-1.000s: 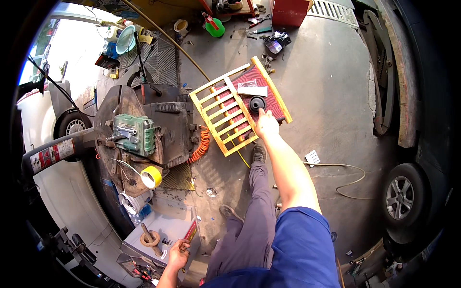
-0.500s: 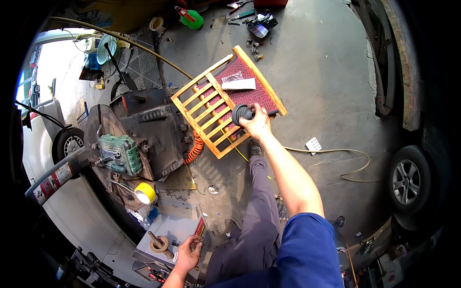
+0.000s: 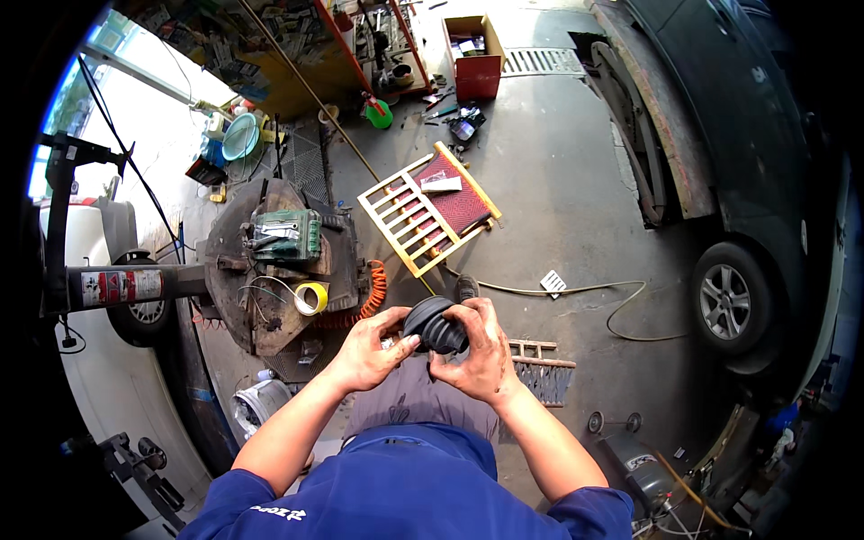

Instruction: The person works on a car's wheel assembly, using tools to adjust components. They then walk through the garage, clean their hands, and handle a rubber boot and a metal part.

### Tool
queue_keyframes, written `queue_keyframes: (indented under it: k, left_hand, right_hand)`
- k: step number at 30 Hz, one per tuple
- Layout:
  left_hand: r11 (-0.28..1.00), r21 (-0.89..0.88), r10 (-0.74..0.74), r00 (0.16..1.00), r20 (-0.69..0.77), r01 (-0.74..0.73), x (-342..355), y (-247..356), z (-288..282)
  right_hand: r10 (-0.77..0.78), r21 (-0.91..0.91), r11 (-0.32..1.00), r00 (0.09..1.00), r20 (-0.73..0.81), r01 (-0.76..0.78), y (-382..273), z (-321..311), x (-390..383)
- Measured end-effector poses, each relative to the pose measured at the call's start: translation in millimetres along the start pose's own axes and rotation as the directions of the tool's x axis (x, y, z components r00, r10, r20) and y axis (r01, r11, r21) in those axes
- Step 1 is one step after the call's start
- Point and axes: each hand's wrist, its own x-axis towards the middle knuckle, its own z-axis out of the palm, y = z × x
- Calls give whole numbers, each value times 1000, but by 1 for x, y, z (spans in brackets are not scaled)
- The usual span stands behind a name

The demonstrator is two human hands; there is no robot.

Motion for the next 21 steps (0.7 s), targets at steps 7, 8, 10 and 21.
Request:
queue_keyframes:
  k: [7,8,10,21]
  left_hand:
    - [992,-116,75,972,224,-50,-117,47,38]
    - [982,-190,52,956,288,4,-130,49,46]
    - [894,-435,75,918,389,111,-152,52,65]
    - [981,-120,192,656,729,-154,-273,98,212]
  right_hand:
    - [50,39,998,950,-308,-39,-104,-20,-171]
    - [72,77,996,937,-343,-49,-110,-20,-195]
    - [160,199,976,914,-373,-89,-121,-19,-240]
    - [477,649,756,752,-454,-88,-159,-43,-487]
